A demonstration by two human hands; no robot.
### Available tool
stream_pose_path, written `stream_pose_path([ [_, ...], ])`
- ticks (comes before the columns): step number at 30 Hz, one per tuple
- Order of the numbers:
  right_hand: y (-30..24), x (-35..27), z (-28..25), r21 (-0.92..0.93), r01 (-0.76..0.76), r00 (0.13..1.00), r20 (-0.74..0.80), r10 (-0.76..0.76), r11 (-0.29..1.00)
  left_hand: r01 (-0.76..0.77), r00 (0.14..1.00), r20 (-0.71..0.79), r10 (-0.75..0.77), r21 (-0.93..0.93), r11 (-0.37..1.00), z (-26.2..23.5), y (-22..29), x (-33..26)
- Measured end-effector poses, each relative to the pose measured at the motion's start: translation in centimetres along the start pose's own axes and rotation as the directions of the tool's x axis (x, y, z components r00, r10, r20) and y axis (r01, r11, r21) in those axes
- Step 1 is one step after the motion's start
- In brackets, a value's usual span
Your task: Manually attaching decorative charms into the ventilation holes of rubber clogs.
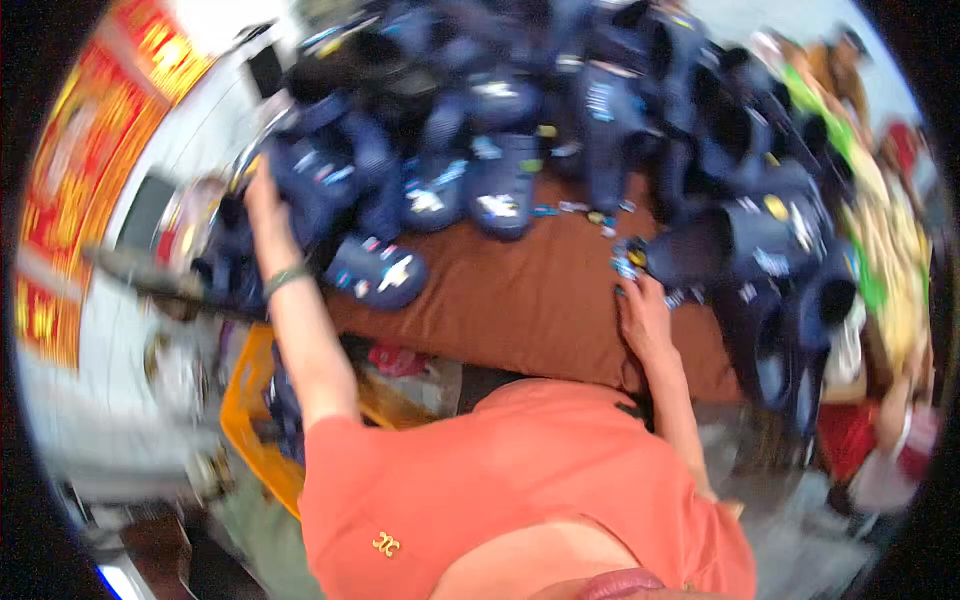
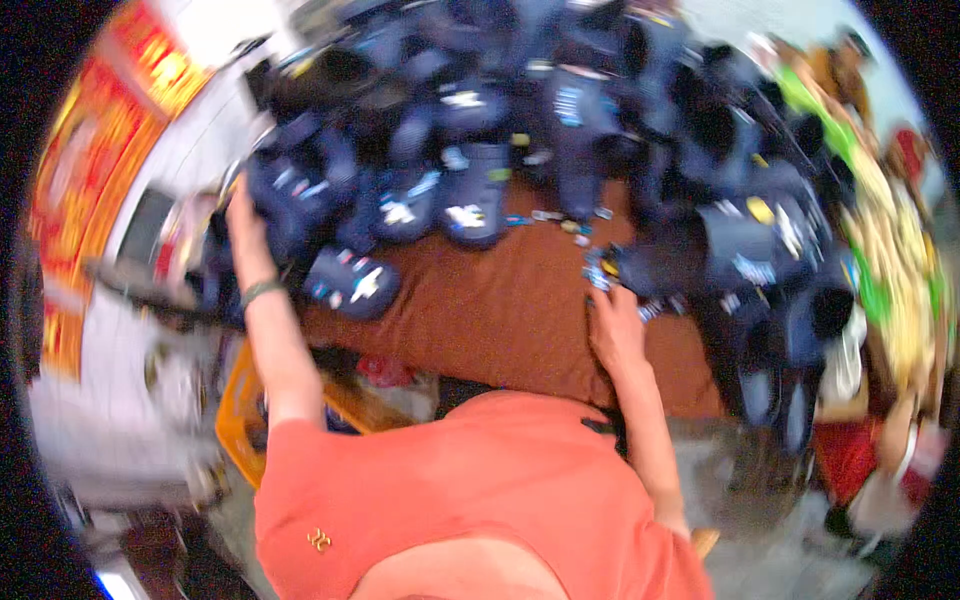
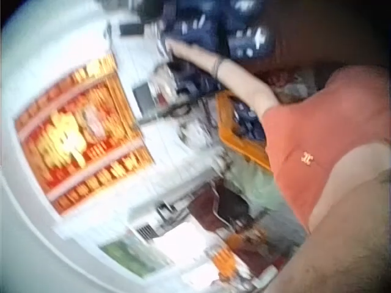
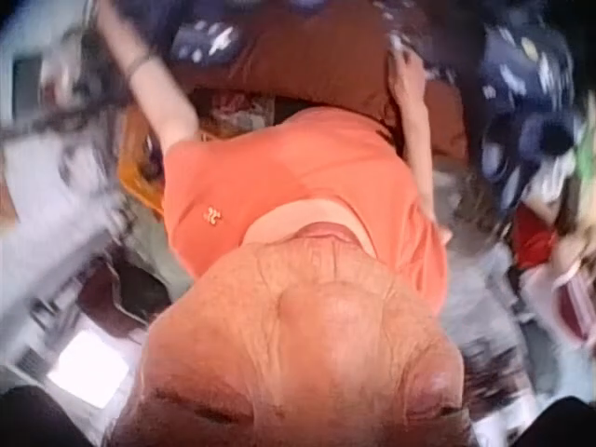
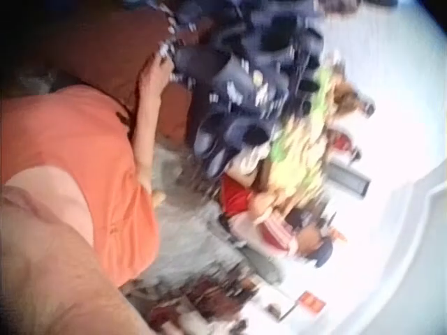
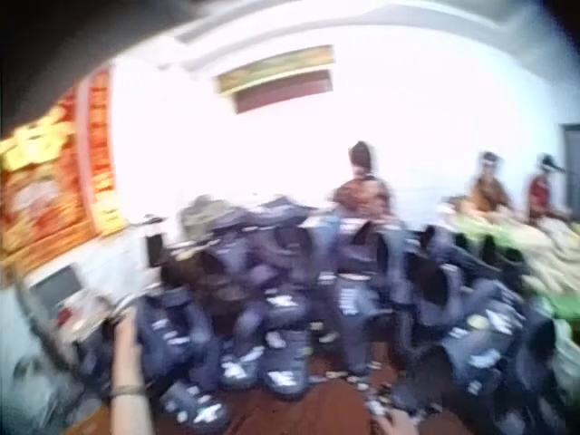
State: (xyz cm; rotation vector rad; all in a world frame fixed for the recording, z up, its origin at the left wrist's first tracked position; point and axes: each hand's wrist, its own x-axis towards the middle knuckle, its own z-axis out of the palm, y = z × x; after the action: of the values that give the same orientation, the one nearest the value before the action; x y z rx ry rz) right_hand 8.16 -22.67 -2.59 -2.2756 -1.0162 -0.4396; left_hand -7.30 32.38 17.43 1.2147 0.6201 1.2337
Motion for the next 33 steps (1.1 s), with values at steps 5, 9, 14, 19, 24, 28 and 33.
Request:
stream_pose_path([
  [5, -0.8, 0.4, 0.0, 0.016, 0.023, 0.999, 0.036, -0.024, 1.0, -0.066, 0.996, 0.076, 0.039, 0.39, 0.918, -13.5, -5.4, 8.0],
  [9, -0.4, -0.3, -0.1, -0.011, -0.024, 0.999, -0.026, 0.023, 1.0, 0.01, 0.996, 0.062, -0.064, 0.641, 0.767, -8.7, -5.5, 5.4],
  [14, -0.9, 0.4, -1.7, 0.125, 0.004, 0.977, -0.214, 0.023, 0.992, 0.045, 0.999, -0.047, -0.009, 0.839, 0.542, -6.7, -3.7, 1.9],
  [19, -1.2, 2.1, -7.4, -0.074, -0.041, 0.802, -0.598, -0.012, 0.996, -0.086, 0.991, 0.083, -0.105, 0.996, -0.023, -6.6, -1.0, 0.9],
  [24, 2.2, 5.0, -9.4, -0.202, -0.243, 0.729, -0.683, 0.041, 0.949, -0.23, 0.958, 0.275, 0.079, 0.906, -0.356, -0.4, 5.3, -7.4],
  [28, 4.3, 7.0, -8.9, -0.255, -0.277, 0.702, -0.712, 0.014, 0.926, -0.599, 0.784, 0.609, 0.124, 0.688, 0.41, 5.1, 5.7, -11.5],
  [33, 4.3, 8.1, -9.9, -0.197, -0.229, 0.662, -0.75, 0.004, 0.953, -0.601, 0.601, 0.792, -0.109, 0.537, 0.592, 12.9, 4.3, -20.7],
])
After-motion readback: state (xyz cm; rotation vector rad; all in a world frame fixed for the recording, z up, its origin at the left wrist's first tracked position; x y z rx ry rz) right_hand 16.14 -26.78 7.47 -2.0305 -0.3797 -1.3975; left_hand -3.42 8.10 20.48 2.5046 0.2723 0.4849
